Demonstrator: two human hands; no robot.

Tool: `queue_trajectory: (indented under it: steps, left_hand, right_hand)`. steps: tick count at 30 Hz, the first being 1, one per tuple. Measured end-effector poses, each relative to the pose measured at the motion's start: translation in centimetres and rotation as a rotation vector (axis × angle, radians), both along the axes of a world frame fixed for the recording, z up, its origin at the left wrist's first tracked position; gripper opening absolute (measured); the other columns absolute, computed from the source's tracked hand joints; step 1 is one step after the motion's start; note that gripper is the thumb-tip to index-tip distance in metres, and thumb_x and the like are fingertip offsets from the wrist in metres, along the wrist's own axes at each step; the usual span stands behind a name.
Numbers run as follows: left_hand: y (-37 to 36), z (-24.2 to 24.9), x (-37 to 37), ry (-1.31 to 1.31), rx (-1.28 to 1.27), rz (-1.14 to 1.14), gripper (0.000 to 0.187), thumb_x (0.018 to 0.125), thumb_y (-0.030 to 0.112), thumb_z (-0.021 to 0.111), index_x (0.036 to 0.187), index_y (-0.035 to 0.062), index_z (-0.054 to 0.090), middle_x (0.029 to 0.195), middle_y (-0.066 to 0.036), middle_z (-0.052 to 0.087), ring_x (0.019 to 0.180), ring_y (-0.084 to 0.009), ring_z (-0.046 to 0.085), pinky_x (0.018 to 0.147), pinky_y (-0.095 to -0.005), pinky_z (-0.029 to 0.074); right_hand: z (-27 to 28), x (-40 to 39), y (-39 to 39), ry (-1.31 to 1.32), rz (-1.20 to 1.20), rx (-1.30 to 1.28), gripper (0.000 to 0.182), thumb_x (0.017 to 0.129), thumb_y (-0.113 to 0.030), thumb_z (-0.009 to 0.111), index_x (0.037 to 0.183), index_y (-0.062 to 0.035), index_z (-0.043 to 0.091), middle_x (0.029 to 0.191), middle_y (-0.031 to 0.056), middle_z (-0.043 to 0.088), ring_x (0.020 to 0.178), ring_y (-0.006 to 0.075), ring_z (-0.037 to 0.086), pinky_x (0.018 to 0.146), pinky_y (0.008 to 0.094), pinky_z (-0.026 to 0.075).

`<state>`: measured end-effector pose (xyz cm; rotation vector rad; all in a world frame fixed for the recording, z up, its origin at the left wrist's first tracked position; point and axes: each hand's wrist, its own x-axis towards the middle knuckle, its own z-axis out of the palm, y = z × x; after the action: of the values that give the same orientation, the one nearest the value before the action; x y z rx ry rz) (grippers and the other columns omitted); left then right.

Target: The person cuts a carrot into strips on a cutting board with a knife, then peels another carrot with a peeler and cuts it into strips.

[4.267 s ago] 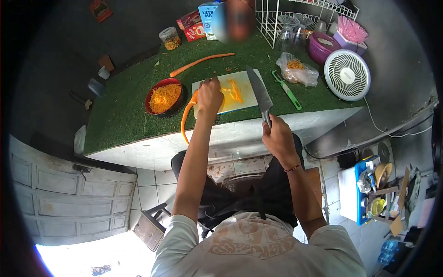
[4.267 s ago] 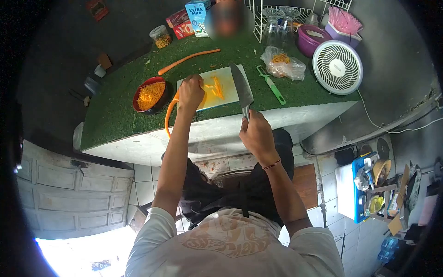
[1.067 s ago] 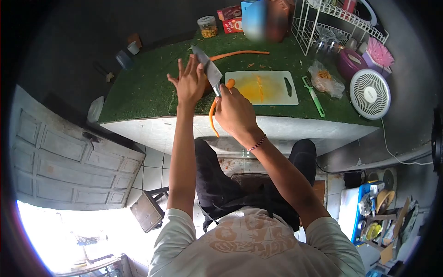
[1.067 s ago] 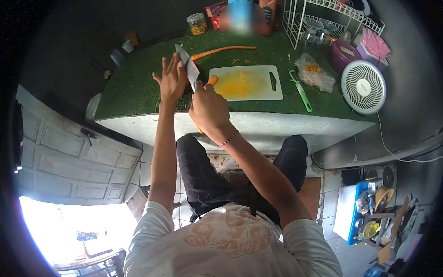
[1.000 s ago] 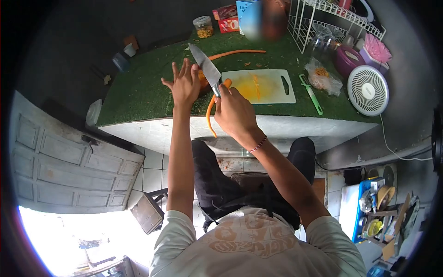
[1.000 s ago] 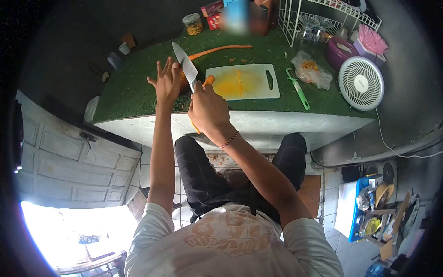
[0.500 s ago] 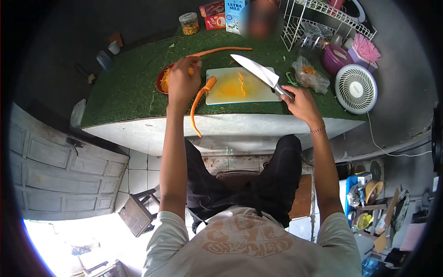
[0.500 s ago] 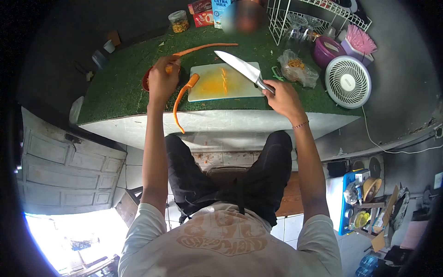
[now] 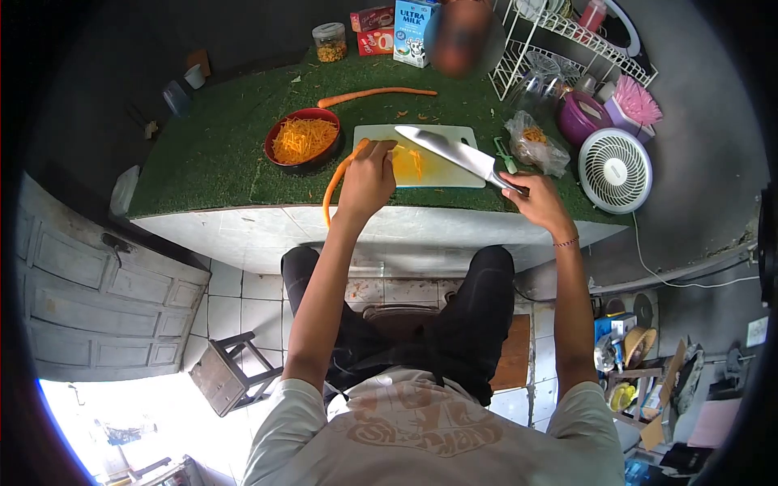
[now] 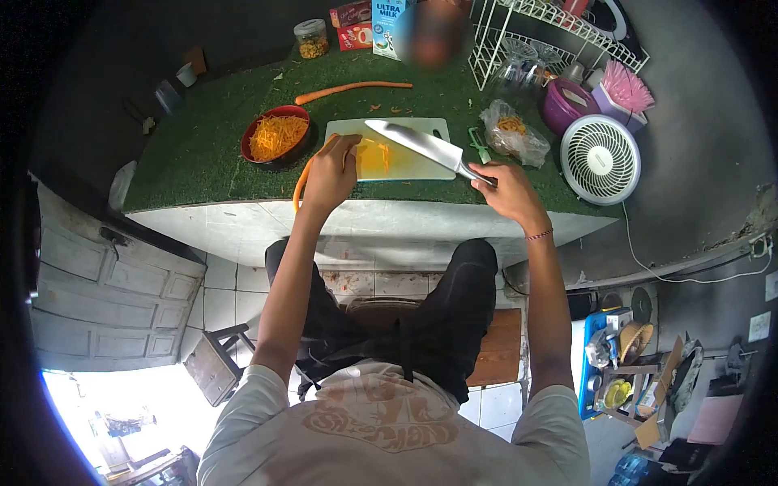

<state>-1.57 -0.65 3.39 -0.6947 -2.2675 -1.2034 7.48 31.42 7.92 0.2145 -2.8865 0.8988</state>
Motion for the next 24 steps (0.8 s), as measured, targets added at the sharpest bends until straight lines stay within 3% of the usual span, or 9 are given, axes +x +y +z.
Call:
queue_trajectory:
  steps: [4, 8, 10, 11, 12, 17, 20, 22, 24]
  left_hand:
    - [1.5, -0.7, -1.3, -0.060, -0.062, 0.027, 0.026, 0.093, 0.004, 0.056, 0.116, -0.0054, 0.063, 0.108, -0.026, 0.068, 0.098, -0.0422, 0.067, 0.084, -0.0469, 0.055]
    - [3.6, -3.0, -3.7, 0.181, -0.186, 0.003, 0.023, 0.100, 0.012, 0.051, 0.110, -0.0037, 0.064, 0.111, -0.025, 0.065, 0.103, -0.0436, 0.064, 0.084, -0.0504, 0.052]
    - [4.5, -4.0, -4.4, 0.267, -0.371, 0.040, 0.023, 0.101, 0.015, 0.051, 0.107, -0.0049, 0.062, 0.113, -0.026, 0.064, 0.108, -0.0426, 0.062, 0.085, -0.0513, 0.051]
    - [5.1, -4.1, -4.2, 0.158, -0.283, 0.028, 0.033, 0.104, 0.025, 0.049, 0.103, -0.0064, 0.060, 0.113, -0.028, 0.064, 0.111, -0.0447, 0.059, 0.090, -0.0545, 0.047]
    - [5.7, -4.1, -3.9, 0.102, -0.240, 0.054, 0.037, 0.105, 0.027, 0.047, 0.106, -0.0074, 0.060, 0.116, -0.029, 0.063, 0.114, -0.0460, 0.058, 0.094, -0.0547, 0.046]
    - [8.3, -3.4, -2.0, -0.051, -0.088, 0.109, 0.057, 0.107, 0.037, 0.039, 0.124, -0.0133, 0.057, 0.133, -0.034, 0.057, 0.130, -0.0509, 0.049, 0.111, -0.0560, 0.038]
    - [8.8, -3.3, -2.0, -0.064, -0.207, 0.066, 0.067, 0.107, 0.045, 0.038, 0.132, -0.0150, 0.054, 0.142, -0.036, 0.050, 0.139, -0.0477, 0.044, 0.117, -0.0558, 0.032]
    - [9.0, -3.8, -1.9, -0.021, -0.266, 0.073, 0.062, 0.104, 0.038, 0.044, 0.132, -0.0170, 0.053, 0.143, -0.038, 0.048, 0.141, -0.0478, 0.041, 0.117, -0.0584, 0.030]
    - [8.8, -4.2, -2.0, 0.020, -0.308, 0.067, 0.059, 0.103, 0.033, 0.047, 0.133, -0.0177, 0.050, 0.143, -0.039, 0.047, 0.142, -0.0475, 0.039, 0.117, -0.0615, 0.029]
  right_hand:
    - [0.8, 0.7, -1.1, -0.030, -0.110, 0.094, 0.033, 0.091, -0.014, 0.070, 0.123, -0.0049, 0.070, 0.093, 0.0215, 0.071, 0.069, 0.0313, 0.065, 0.067, 0.0373, 0.050]
    - [-0.4, 3.3, -3.6, -0.032, -0.189, 0.077, 0.032, 0.094, -0.016, 0.065, 0.123, -0.0024, 0.070, 0.092, 0.0242, 0.070, 0.072, 0.0357, 0.068, 0.068, 0.0421, 0.051]
    - [-0.7, 5.1, -6.3, -0.022, -0.175, 0.056, 0.031, 0.095, -0.016, 0.063, 0.118, 0.0053, 0.068, 0.090, 0.0278, 0.069, 0.079, 0.0401, 0.068, 0.071, 0.0462, 0.052]
    - [-1.9, 5.6, -7.4, 0.067, -0.168, 0.072, 0.031, 0.095, -0.016, 0.063, 0.116, 0.0064, 0.067, 0.090, 0.0275, 0.068, 0.079, 0.0410, 0.068, 0.072, 0.0474, 0.052]
    - [-3.1, 6.2, -8.5, 0.157, -0.164, 0.089, 0.031, 0.096, -0.016, 0.062, 0.115, 0.0075, 0.066, 0.089, 0.0271, 0.067, 0.080, 0.0420, 0.067, 0.072, 0.0486, 0.052]
    - [-4.9, 7.8, -15.1, 0.123, -0.216, 0.004, 0.031, 0.095, -0.013, 0.061, 0.114, 0.0106, 0.063, 0.085, 0.0252, 0.065, 0.077, 0.0430, 0.065, 0.070, 0.0497, 0.052]
    - [-5.1, 7.6, -17.3, 0.129, -0.223, -0.097, 0.028, 0.094, -0.010, 0.062, 0.114, 0.0096, 0.064, 0.083, 0.0247, 0.065, 0.076, 0.0437, 0.065, 0.069, 0.0485, 0.052]
    - [-6.2, 7.0, -18.0, 0.175, -0.217, -0.170, 0.027, 0.094, -0.010, 0.064, 0.114, 0.0073, 0.065, 0.085, 0.0249, 0.066, 0.078, 0.0443, 0.065, 0.068, 0.0474, 0.051]
    - [-6.7, 6.8, -18.4, 0.140, -0.202, -0.183, 0.031, 0.097, -0.011, 0.062, 0.123, 0.0062, 0.064, 0.083, 0.0202, 0.067, 0.064, 0.0311, 0.068, 0.059, 0.0399, 0.052]
